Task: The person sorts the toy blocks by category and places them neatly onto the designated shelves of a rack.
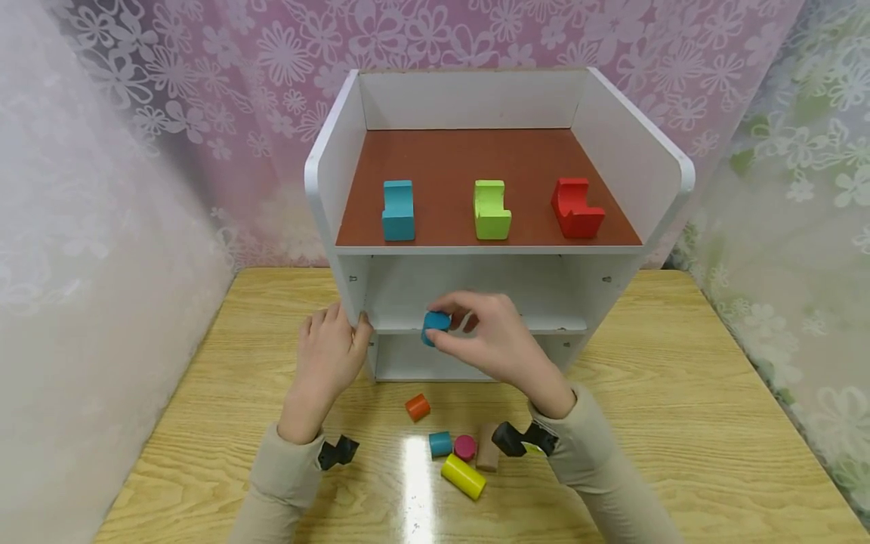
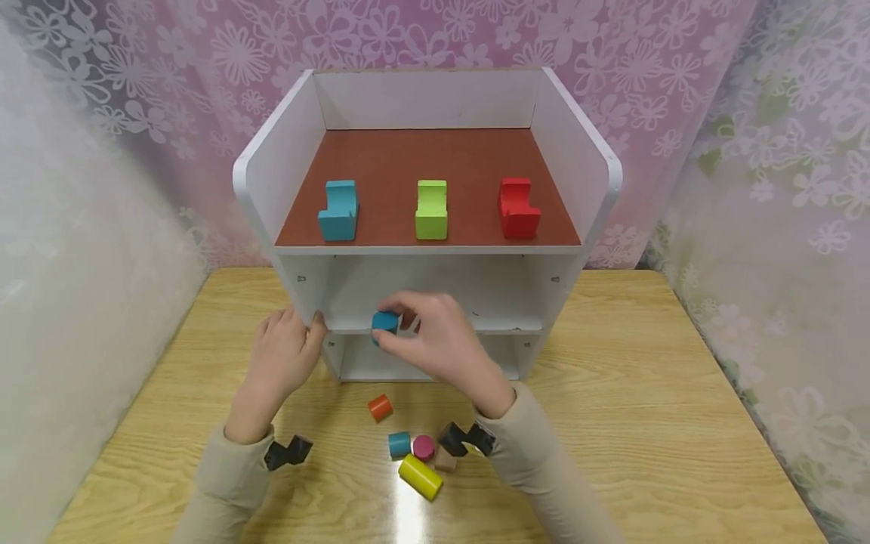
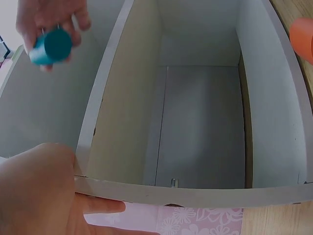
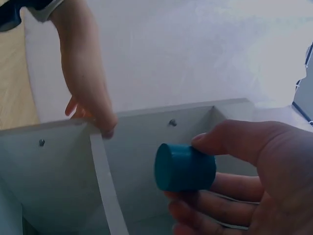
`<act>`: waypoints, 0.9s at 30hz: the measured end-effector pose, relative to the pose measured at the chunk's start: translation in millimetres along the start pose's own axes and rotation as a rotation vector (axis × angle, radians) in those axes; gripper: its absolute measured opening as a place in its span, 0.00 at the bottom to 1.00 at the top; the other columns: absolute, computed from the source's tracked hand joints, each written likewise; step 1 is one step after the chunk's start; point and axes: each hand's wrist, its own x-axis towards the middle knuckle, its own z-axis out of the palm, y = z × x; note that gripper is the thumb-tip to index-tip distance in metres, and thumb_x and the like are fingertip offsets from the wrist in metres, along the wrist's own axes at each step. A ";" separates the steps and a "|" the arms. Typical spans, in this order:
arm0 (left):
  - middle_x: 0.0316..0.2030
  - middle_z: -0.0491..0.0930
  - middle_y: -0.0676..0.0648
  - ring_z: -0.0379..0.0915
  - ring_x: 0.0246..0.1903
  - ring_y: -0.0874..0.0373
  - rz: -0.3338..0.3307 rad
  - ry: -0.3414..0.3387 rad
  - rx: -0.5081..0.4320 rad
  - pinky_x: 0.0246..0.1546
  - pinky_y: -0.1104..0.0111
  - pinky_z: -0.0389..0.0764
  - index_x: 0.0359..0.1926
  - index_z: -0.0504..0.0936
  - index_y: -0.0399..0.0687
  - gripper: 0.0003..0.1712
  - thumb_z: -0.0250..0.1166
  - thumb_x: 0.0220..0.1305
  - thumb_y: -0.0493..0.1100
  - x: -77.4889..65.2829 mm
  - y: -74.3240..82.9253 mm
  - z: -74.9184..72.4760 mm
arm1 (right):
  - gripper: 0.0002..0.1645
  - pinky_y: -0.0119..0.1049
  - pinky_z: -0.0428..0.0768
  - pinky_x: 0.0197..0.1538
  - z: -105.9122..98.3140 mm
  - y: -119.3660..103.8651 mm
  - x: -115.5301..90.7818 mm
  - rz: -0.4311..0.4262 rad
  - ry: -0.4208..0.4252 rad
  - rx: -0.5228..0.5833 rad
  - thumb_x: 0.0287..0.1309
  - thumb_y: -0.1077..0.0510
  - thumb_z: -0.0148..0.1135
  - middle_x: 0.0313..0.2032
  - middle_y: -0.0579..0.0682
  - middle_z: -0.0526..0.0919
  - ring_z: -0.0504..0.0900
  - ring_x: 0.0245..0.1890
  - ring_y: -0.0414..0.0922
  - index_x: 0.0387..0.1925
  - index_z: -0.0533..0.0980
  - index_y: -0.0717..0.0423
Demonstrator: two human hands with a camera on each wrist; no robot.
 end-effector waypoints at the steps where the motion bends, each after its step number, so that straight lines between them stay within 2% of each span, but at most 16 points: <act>1: 0.43 0.77 0.40 0.66 0.60 0.33 0.001 0.000 0.000 0.65 0.41 0.56 0.55 0.73 0.42 0.24 0.41 0.76 0.54 0.1 -0.1 -0.1 | 0.12 0.39 0.81 0.35 1.1 1.2 5.2 -0.005 0.007 0.002 0.55 0.57 0.72 0.33 0.41 0.85 0.79 0.31 0.38 0.41 0.84 0.54; 7: 0.44 0.77 0.39 0.66 0.60 0.33 0.001 0.003 0.006 0.65 0.41 0.57 0.55 0.73 0.41 0.25 0.42 0.75 0.54 0.3 -0.6 0.2 | 0.14 0.38 0.81 0.37 9.4 12.1 30.7 0.017 -0.008 0.013 0.56 0.56 0.71 0.35 0.42 0.84 0.79 0.33 0.39 0.44 0.84 0.54; 11: 0.42 0.77 0.40 0.67 0.59 0.33 0.003 0.005 0.002 0.65 0.41 0.58 0.50 0.74 0.42 0.23 0.42 0.75 0.54 0.3 -0.5 0.1 | 0.14 0.37 0.80 0.37 15.0 20.4 40.4 0.032 -0.029 0.004 0.57 0.55 0.70 0.35 0.42 0.84 0.79 0.34 0.39 0.45 0.84 0.52; 18: 0.40 0.77 0.40 0.67 0.58 0.33 0.001 0.003 -0.005 0.64 0.43 0.58 0.41 0.75 0.44 0.22 0.41 0.75 0.54 0.7 0.1 0.5 | 0.15 0.36 0.79 0.37 23.5 26.6 47.6 0.023 -0.034 -0.048 0.56 0.53 0.72 0.38 0.43 0.84 0.79 0.34 0.39 0.45 0.84 0.51; 27: 0.38 0.77 0.40 0.68 0.57 0.32 0.010 0.009 -0.014 0.63 0.41 0.60 0.45 0.75 0.43 0.22 0.41 0.75 0.54 0.3 -0.8 1.2 | 0.17 0.35 0.77 0.38 34.0 25.5 54.1 0.003 -0.079 -0.108 0.56 0.52 0.72 0.37 0.44 0.84 0.77 0.35 0.39 0.46 0.84 0.52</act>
